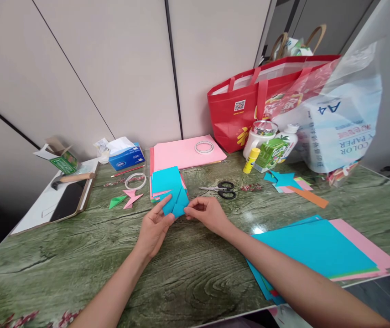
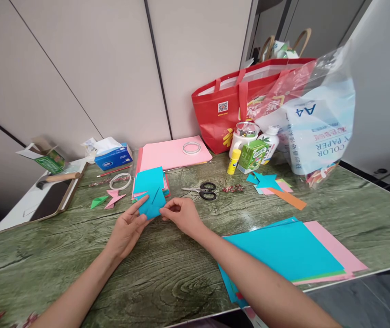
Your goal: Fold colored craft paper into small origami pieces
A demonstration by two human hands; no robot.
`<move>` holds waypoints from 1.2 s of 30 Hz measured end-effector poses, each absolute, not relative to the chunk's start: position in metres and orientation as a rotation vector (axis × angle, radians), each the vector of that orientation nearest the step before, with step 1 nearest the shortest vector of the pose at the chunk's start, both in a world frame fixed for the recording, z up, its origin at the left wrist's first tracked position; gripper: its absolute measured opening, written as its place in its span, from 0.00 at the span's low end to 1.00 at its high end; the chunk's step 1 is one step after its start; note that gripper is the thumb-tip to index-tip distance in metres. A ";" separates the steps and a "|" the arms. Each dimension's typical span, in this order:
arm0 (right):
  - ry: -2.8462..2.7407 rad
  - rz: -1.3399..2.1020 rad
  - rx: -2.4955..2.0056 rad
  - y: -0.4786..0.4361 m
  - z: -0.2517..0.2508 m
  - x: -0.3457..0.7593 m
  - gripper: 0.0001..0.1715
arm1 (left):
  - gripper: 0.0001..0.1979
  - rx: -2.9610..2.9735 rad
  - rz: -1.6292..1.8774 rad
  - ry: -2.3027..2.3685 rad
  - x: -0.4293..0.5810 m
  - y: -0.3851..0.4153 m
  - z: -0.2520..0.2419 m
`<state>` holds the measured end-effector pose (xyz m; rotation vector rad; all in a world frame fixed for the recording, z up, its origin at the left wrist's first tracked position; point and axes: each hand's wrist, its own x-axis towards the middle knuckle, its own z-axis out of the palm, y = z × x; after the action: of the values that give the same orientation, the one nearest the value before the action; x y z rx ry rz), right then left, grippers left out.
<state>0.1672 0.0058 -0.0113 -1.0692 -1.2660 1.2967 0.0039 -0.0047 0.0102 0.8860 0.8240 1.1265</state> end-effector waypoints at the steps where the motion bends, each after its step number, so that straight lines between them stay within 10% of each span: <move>1: -1.261 1.291 -1.069 0.005 -0.011 0.167 0.13 | 0.27 0.893 1.130 0.834 0.004 -0.005 0.010; 36: -1.036 1.494 -0.870 0.004 -0.008 0.166 0.16 | 0.26 0.877 1.315 0.972 0.007 -0.004 0.007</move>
<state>0.1658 0.0043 -0.0082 -0.8699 -1.0357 1.4935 0.0068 -0.0044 0.0074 0.8767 0.9723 1.3153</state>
